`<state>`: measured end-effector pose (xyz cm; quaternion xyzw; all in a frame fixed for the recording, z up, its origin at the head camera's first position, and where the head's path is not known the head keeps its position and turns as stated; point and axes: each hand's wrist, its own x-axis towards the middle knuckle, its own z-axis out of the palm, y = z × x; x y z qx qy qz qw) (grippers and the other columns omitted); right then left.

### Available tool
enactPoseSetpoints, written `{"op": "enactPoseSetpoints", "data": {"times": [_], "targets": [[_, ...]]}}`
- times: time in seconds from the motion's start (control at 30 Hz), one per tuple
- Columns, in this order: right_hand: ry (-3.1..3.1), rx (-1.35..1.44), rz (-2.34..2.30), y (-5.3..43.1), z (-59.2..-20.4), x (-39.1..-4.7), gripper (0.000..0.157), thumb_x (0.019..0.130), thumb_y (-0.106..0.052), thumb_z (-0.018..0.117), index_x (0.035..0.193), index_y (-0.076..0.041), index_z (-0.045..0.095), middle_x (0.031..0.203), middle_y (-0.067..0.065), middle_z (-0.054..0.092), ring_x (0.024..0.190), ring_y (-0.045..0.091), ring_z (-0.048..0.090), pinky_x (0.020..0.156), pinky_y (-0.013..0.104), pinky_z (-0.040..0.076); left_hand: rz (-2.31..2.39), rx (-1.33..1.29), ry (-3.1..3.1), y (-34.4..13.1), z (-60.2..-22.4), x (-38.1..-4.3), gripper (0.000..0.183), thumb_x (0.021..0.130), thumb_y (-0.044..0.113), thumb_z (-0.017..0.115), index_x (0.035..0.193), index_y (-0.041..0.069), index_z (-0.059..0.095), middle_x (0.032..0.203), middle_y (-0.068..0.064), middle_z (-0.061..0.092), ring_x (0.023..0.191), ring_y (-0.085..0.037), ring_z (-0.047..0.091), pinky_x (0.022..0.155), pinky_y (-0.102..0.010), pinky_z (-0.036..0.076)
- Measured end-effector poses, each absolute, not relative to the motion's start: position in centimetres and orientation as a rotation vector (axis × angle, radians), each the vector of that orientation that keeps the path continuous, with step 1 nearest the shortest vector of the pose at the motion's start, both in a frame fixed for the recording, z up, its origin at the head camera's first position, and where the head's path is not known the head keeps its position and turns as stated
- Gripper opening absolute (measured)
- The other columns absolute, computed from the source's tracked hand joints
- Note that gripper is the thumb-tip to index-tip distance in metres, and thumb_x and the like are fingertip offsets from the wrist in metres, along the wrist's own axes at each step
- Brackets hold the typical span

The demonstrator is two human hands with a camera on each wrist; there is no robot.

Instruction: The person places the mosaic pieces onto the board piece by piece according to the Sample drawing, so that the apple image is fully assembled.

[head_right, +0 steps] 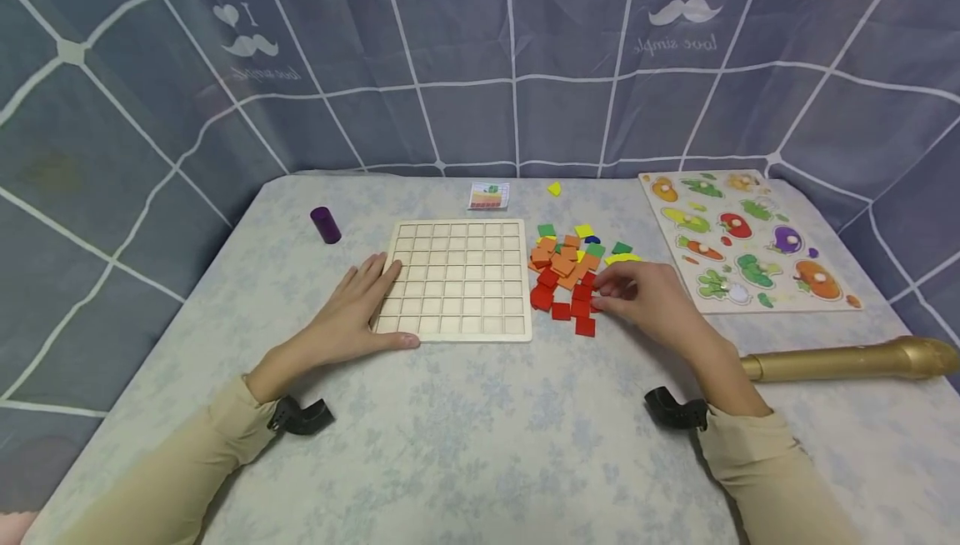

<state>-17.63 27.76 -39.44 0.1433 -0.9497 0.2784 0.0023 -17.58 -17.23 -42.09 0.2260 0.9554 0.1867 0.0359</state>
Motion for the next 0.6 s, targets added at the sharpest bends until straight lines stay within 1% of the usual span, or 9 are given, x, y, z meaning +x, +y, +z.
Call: {"op": "enactPoseSetpoints", "data": {"times": [0.07, 0.13, 0.4, 0.6], "targets": [[-2.998, 0.431, 0.875, 27.72, -39.41, -17.74, 0.023, 0.089, -0.021, 0.088, 0.108, -0.011, 0.080, 0.089, 0.000, 0.075, 0.086, 0.018, 0.068, 0.077, 0.017, 0.057, 0.573, 0.699, 2.943, -17.41, -42.17, -17.43, 0.125, 0.084, 0.073, 0.075, 0.169, 0.004, 0.013, 0.176, -0.023, 0.003, 0.165, -0.037, 0.000, 0.134, -0.057, 0.001], [-3.010, 0.418, 0.880, 27.73, -39.37, -17.81, 0.024, 0.088, -0.022, 0.088, 0.108, -0.012, 0.080, 0.089, -0.001, 0.074, 0.086, 0.018, 0.067, 0.076, 0.015, 0.055, 0.575, 0.703, 2.945, -17.53, -42.14, -17.33, 0.124, 0.085, 0.072, 0.073, 0.169, 0.004, 0.013, 0.176, -0.022, 0.004, 0.165, -0.036, 0.001, 0.134, -0.057, 0.001], [-3.010, 0.437, 0.936, 27.58, -39.61, -17.97, 0.025, 0.087, -0.022, 0.089, 0.107, -0.011, 0.080, 0.089, -0.001, 0.074, 0.085, 0.018, 0.066, 0.076, 0.016, 0.055, 0.564, 0.695, 2.945, -17.79, -42.17, -16.95, 0.122, 0.087, 0.069, 0.074, 0.169, 0.003, 0.013, 0.176, -0.022, 0.003, 0.165, -0.036, 0.000, 0.134, -0.057, 0.001], [-3.045, 0.434, 0.929, 27.99, -39.24, -17.80, 0.030, 0.086, -0.024, 0.091, 0.111, -0.012, 0.080, 0.092, 0.000, 0.073, 0.089, 0.019, 0.065, 0.078, 0.014, 0.055, 0.579, 0.713, 2.947, -17.69, -42.35, -17.05, 0.121, 0.088, 0.070, 0.072, 0.169, 0.004, 0.013, 0.176, -0.022, 0.004, 0.165, -0.036, 0.001, 0.134, -0.057, 0.002]]}}
